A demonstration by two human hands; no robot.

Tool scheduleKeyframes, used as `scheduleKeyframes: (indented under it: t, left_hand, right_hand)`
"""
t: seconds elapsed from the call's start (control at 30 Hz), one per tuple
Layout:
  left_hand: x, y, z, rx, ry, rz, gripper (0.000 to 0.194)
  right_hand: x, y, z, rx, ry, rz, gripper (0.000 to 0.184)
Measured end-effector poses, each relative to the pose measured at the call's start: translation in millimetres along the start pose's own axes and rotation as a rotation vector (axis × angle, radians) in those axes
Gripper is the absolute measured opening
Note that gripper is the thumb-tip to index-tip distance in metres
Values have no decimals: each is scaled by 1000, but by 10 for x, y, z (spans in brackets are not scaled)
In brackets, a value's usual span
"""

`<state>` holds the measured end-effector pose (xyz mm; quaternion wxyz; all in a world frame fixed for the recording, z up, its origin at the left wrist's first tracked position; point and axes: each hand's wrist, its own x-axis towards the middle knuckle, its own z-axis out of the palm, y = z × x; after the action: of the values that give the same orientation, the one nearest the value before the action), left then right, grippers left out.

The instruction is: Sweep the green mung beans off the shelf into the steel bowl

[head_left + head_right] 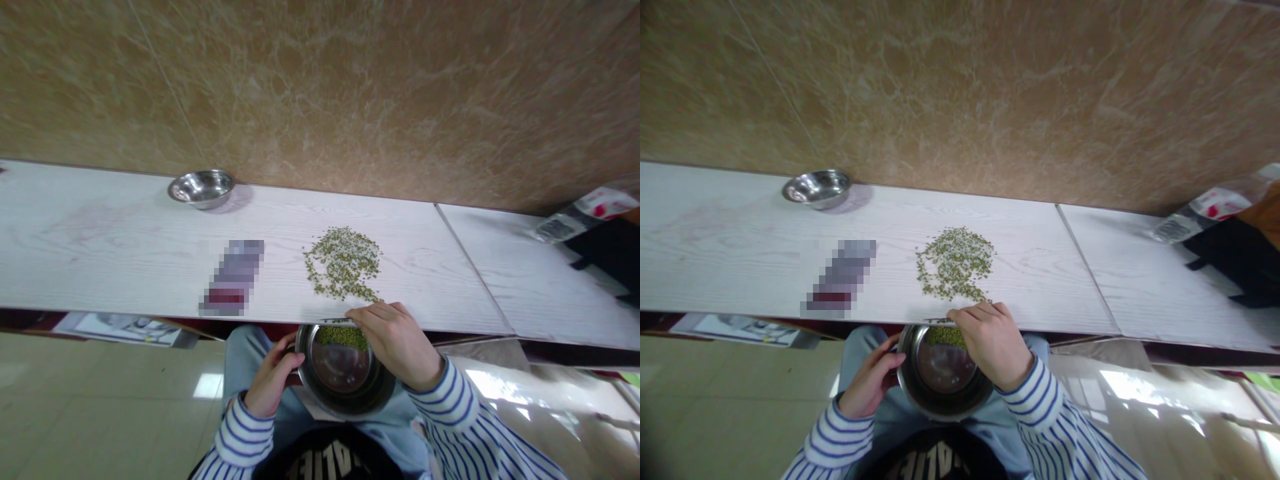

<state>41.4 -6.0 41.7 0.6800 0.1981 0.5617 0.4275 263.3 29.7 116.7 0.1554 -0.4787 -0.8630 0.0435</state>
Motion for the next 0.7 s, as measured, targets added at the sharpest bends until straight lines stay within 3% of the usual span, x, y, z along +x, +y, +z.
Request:
scheduleKeyframes:
  t: [0.53, 0.7]
  left_hand:
    - [52, -32, 23, 24, -81, -10, 46]
    - [48, -36, 22, 29, -46, -17, 43]
  right_hand:
    - [-149, 105, -56, -65, 30, 63, 25]
    - [-93, 152, -29, -114, 97, 127, 24]
